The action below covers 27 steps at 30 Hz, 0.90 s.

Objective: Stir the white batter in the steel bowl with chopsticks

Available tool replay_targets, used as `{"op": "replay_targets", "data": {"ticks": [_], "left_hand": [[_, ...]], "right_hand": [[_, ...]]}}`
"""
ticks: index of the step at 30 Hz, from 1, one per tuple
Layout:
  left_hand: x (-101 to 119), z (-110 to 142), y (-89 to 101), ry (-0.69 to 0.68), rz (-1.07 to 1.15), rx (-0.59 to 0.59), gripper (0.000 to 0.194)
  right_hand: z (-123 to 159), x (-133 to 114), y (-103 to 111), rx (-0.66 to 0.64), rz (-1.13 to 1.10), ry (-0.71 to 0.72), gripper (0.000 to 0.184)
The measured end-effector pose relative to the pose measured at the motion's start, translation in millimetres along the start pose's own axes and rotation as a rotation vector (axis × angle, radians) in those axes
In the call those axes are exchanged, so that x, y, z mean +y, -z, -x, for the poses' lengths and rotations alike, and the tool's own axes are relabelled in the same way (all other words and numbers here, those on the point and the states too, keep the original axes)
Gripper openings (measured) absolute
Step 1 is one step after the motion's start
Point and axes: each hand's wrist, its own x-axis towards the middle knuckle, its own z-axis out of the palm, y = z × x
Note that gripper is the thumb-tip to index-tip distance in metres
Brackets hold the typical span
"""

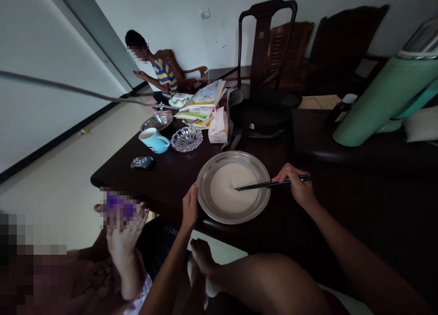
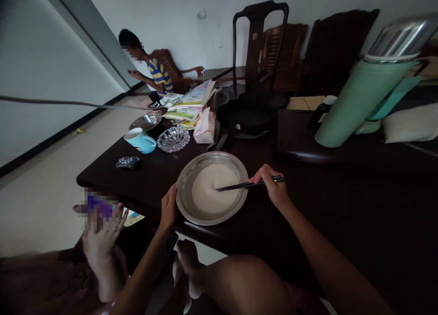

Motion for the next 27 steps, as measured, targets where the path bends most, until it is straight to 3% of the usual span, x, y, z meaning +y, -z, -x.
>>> {"op": "replay_targets", "data": {"ticks": [2, 4, 7, 9, 14, 18, 20, 24, 25, 27], "left_hand": [[-1.3, -0.3, 0.0, -0.011, 0.010, -0.002, 0.066], [-2.5, -0.7, 0.2, -0.016, 0.023, -0.004, 0.066], [-2.6, -0.9, 0.7, -0.008, 0.014, -0.002, 0.066], [-1.5, -0.9, 0.9, -0.007, -0.004, -0.001, 0.067], [0.6, -0.7, 0.7, -0.019, -0.001, -0.008, 0.069], [0.5, -0.5, 0.3, -0.001, 0.012, -0.005, 0.068], [1.0, -0.5, 0.0, 0.005, 0.015, -0.005, 0.068], [2.1, -0.6, -0.2, 0.001, 0.006, -0.008, 0.070], [2.0, -0.7, -0.2, 0.001, 0.005, -0.007, 0.071], [1.2, -0.9, 0.1, -0.001, 0.004, -0.004, 0.071]], "right_hand": [[-0.4, -1.0, -0.8, -0.113, 0.058, 0.039, 0.040], [-1.1, -2.7, -0.9, -0.136, 0.125, 0.068, 0.036], [-1.5, -4.8, 0.0, 0.029, 0.060, 0.043, 0.042], [-0.5, -5.5, -0.8, 0.063, -0.030, 0.016, 0.047], [1.8, -5.3, -5.7, -0.195, 0.076, 0.065, 0.037], [0.2, -4.0, -1.4, 0.031, 0.033, 0.045, 0.041], [0.3, -4.7, -1.2, 0.063, -0.045, 0.019, 0.045], [1.3, -8.7, -6.1, -0.192, 0.048, 0.062, 0.040], [1.2, -9.4, -6.6, -0.214, 0.089, 0.081, 0.038], [0.7, -9.5, -5.4, -0.131, 0.114, 0.088, 0.038]]}}
